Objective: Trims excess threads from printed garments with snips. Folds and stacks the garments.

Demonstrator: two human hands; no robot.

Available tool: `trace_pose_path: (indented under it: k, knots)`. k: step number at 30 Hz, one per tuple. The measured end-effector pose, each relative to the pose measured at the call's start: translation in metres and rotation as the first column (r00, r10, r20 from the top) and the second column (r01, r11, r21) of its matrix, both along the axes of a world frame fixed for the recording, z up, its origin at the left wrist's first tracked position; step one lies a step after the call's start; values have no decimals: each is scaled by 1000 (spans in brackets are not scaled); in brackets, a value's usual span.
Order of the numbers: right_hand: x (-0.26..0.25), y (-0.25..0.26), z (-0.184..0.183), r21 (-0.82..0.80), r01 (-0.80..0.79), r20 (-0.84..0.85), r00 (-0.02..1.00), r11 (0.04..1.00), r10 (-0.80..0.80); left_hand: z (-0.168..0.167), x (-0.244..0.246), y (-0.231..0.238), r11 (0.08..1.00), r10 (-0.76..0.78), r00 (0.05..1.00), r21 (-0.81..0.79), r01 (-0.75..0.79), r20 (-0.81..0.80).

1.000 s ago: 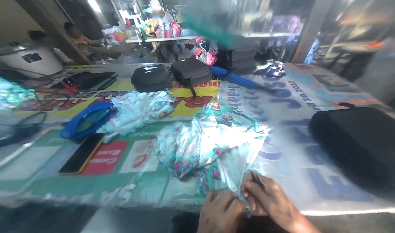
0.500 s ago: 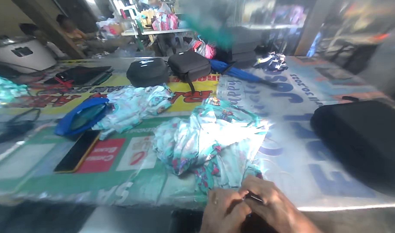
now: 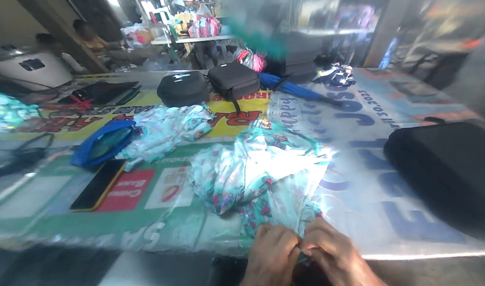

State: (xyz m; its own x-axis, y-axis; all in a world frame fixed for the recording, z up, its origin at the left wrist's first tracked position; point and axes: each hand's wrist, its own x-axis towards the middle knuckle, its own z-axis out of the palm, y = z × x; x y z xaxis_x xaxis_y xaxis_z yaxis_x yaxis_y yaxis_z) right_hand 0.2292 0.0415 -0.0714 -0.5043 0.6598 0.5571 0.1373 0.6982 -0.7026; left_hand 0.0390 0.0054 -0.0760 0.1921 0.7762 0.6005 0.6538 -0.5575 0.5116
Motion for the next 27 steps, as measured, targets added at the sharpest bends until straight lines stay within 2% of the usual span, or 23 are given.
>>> trace_pose_path:
  k: [2, 4, 7, 9, 13, 15, 17, 21, 24, 27]
  knots:
    - [5, -6, 5, -29, 98, 104, 990, 995, -94, -4, -2, 3, 998, -14, 1000, 61, 15, -28]
    - [9, -9, 12, 4, 226, 307, 927, 974, -216, -4, -6, 5, 997, -32, 999, 75, 35, -40]
    - [10, -9, 13, 123, 257, 446, 849, 959, -285, 3, -9, 10, 996, -81, 997, 34, 81, -15]
    - [10, -8, 12, 158, 253, 454, 840, 955, -298, 8, -9, 12, 997, -76, 997, 6, 76, -3]
    - [10, -9, 16, 89, 254, 442, 856, 963, -266, 10, -9, 14, 997, -66, 998, -29, 66, -1]
    - [11, -12, 25, 23, 282, 443, 857, 959, -263, 9, -11, 12, 997, -83, 997, 3, 83, 4]
    - [15, -14, 33, 17, 305, 444, 851, 952, -281, 4, -10, 6, 993, -61, 998, 103, 60, 2]
    - [25, -16, 44, 146, 288, 422, 847, 946, -323, -1, -5, -13, 952, 99, 993, 298, -75, -65]
    - [28, -18, 44, 304, 257, 403, 838, 918, -368, -5, -3, -21, 927, 143, 987, 360, -106, -78]
    - [26, -21, 38, 381, 232, 403, 829, 895, -387, -7, -1, -22, 921, 142, 988, 376, -107, -68]
